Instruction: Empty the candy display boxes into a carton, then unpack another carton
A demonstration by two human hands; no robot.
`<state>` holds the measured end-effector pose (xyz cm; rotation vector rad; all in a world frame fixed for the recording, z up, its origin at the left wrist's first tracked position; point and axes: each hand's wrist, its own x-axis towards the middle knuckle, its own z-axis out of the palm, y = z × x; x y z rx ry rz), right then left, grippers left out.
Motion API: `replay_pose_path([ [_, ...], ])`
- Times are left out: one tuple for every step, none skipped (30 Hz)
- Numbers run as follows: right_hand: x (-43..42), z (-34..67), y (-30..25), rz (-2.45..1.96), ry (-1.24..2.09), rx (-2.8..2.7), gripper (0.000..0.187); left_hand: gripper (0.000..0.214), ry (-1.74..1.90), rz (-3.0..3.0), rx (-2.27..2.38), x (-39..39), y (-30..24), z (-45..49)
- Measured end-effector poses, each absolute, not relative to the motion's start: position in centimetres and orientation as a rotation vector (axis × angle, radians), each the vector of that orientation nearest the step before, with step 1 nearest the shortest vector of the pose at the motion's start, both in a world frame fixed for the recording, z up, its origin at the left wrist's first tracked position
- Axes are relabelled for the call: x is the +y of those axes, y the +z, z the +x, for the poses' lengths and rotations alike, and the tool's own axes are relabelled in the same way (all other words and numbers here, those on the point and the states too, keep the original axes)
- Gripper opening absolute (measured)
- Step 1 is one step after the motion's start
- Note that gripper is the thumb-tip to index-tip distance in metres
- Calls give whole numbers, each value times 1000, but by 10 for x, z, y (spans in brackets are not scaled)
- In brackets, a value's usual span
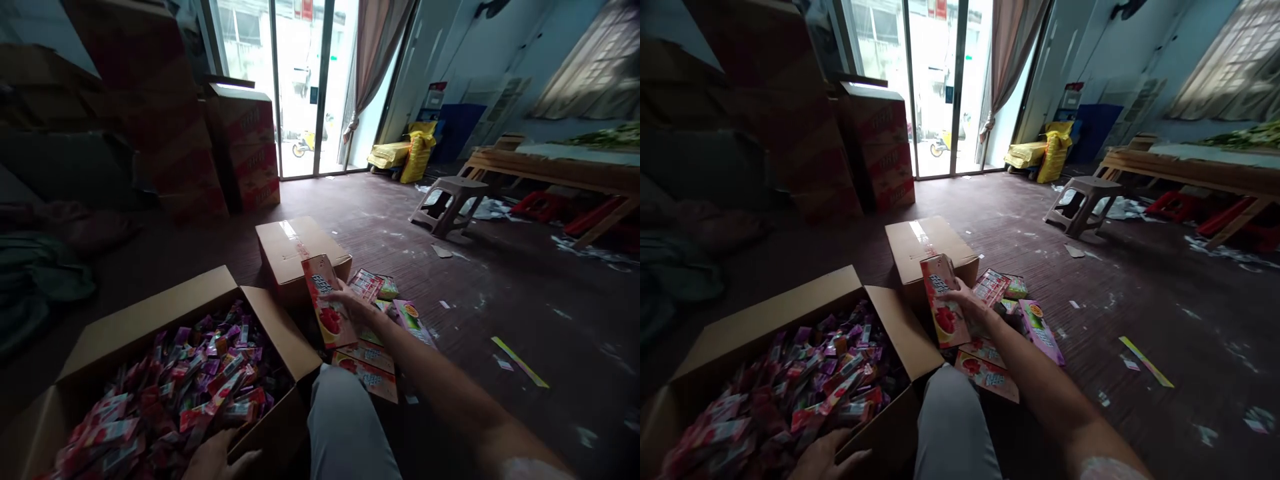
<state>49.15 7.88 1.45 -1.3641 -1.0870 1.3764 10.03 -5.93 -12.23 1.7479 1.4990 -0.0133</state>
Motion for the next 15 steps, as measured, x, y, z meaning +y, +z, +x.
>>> replay_pose_path([
  [76, 465, 25, -1203, 1468, -1052, 74, 54, 152, 1642, 1476, -57, -119, 100],
  [72, 436, 34, -1087, 1531, -1033, 72, 61, 333, 1518, 1462, -54, -112, 98],
  [68, 407, 42, -999, 1577, -1018, 71, 69, 516, 1375, 1460, -50, -103, 97],
  [64, 377, 49, -927, 1618, -1016, 72, 77, 689, 1225, 1455, -46, -90, 95],
  [59, 349, 54, -866, 1664, -1025, 74, 84, 847, 1059, 1411, -42, -74, 92],
  [54, 322, 57, -810, 1721, -1045, 77, 87, 981, 908, 1343, -38, -56, 89],
  [48, 298, 57, -775, 1776, -1068, 81, 84, 1091, 839, 1217, -34, -37, 84],
  [43, 275, 56, -769, 1818, -1090, 86, 79, 1139, 810, 1122, -31, -20, 78],
  [39, 255, 52, -792, 1841, -1109, 90, 74, 1168, 791, 1113, -30, -5, 71],
  [35, 238, 46, -829, 1847, -1122, 92, 70, 1185, 757, 1124, -30, 7, 62],
  [33, 223, 39, -867, 1843, -1125, 92, 67, 1197, 701, 1173, -31, 15, 52],
  [32, 210, 31, -896, 1837, -1114, 88, 65, 1222, 622, 1240, -33, 19, 41],
  [33, 200, 23, -915, 1843, -1090, 83, 64, 1256, 532, 1296, -36, 19, 31],
  [34, 191, 15, -924, 1869, -1059, 77, 64, 1290, 443, 1339, -39, 16, 22],
  [35, 184, 8, -931, 1910, -1024, 73, 64, 1318, 375, 1366, -42, 11, 15],
])
